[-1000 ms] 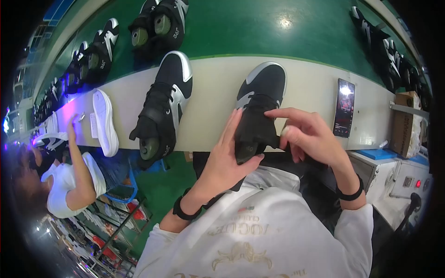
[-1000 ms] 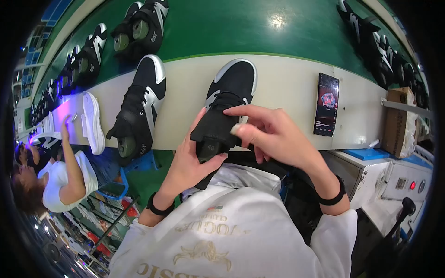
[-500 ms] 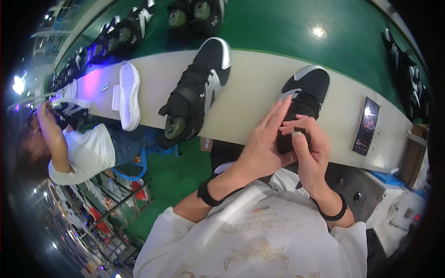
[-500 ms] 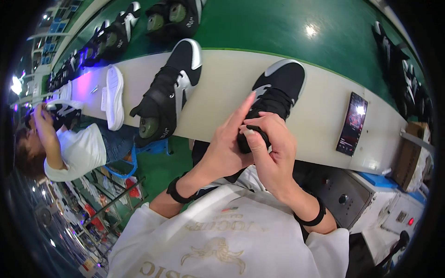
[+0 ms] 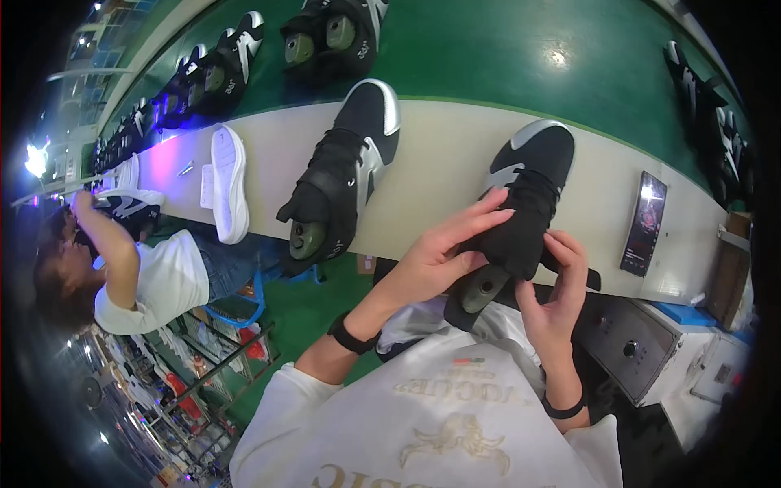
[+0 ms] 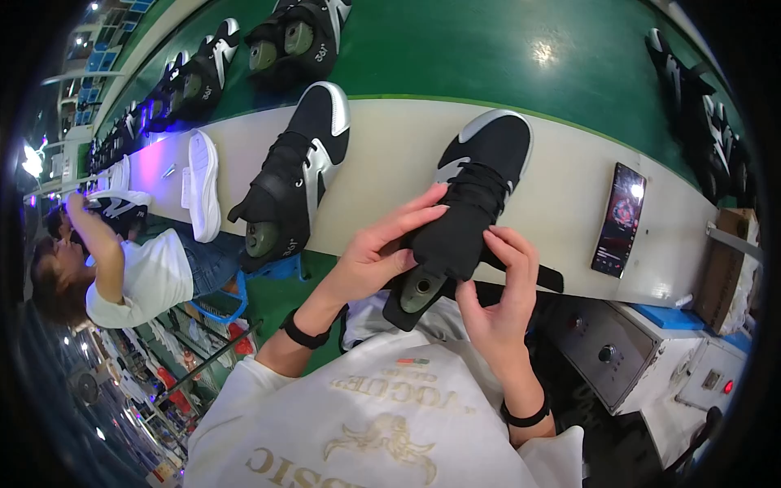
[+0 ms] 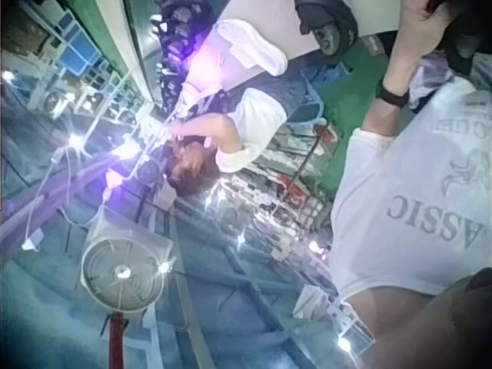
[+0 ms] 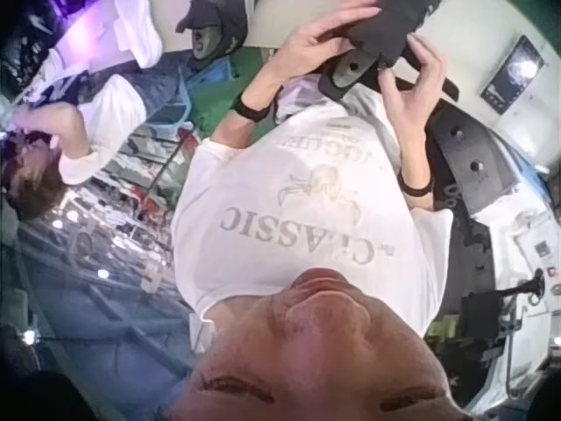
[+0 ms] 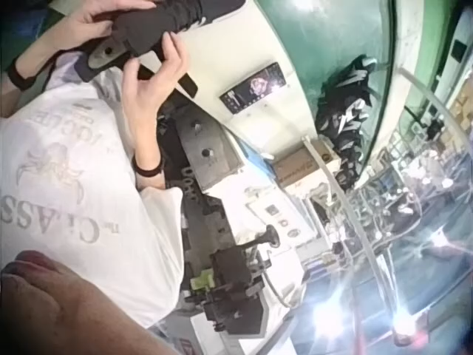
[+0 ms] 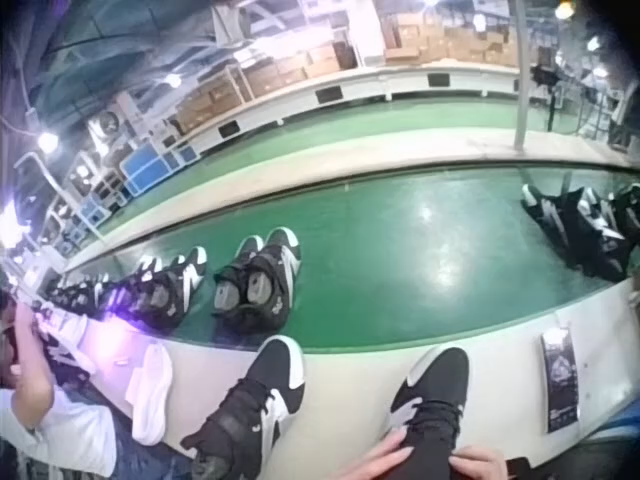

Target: Attaching straps and finishing components on athletic shoes on a conveyor belt.

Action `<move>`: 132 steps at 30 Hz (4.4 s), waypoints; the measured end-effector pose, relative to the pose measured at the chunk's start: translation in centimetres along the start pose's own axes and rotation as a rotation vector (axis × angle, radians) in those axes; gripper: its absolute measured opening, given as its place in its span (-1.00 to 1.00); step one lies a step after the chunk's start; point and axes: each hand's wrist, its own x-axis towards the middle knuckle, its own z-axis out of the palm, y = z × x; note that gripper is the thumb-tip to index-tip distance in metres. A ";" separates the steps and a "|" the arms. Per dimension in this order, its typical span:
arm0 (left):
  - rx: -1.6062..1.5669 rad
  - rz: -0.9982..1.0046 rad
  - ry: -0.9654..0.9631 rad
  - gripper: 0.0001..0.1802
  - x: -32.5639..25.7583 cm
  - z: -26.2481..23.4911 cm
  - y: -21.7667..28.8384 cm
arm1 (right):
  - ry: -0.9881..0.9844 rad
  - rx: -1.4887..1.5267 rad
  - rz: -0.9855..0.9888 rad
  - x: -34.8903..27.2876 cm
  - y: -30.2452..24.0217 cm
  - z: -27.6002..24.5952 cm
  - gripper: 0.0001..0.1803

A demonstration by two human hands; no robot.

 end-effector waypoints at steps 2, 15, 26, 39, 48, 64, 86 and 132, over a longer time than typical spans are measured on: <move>0.118 0.002 0.020 -0.40 -0.1 -0.1 0.4 | 0.050 -0.006 -0.010 -0.2 0.0 0.2 -0.55; 0.765 0.252 0.257 -0.35 -1.5 2.8 2.5 | -0.337 -0.395 -0.357 2.5 -0.4 -2.4 -0.65; 0.857 0.101 -0.040 -0.39 -2.1 -1.7 5.9 | -0.695 -0.595 -0.395 5.8 -5.7 -6.9 -0.68; 0.954 0.231 0.171 -0.45 -0.7 -0.3 3.5 | -0.487 0.393 -0.030 11.3 -2.7 -3.8 -0.86; 0.897 0.358 0.020 -0.52 0.5 0.0 2.9 | -0.918 0.101 0.276 14.4 -0.6 4.9 -0.71; 1.046 0.225 0.124 -0.45 -3.9 0.1 4.6 | -0.560 0.180 -0.518 13.6 -5.4 15.5 -0.65; 1.211 0.114 0.577 -0.48 -9.3 -0.1 4.5 | -0.065 0.445 -0.155 18.8 -4.9 3.5 -0.81; 1.392 -0.281 0.029 -0.32 -3.7 -2.6 -3.2 | 0.226 -0.878 0.249 33.2 19.5 -23.2 -0.36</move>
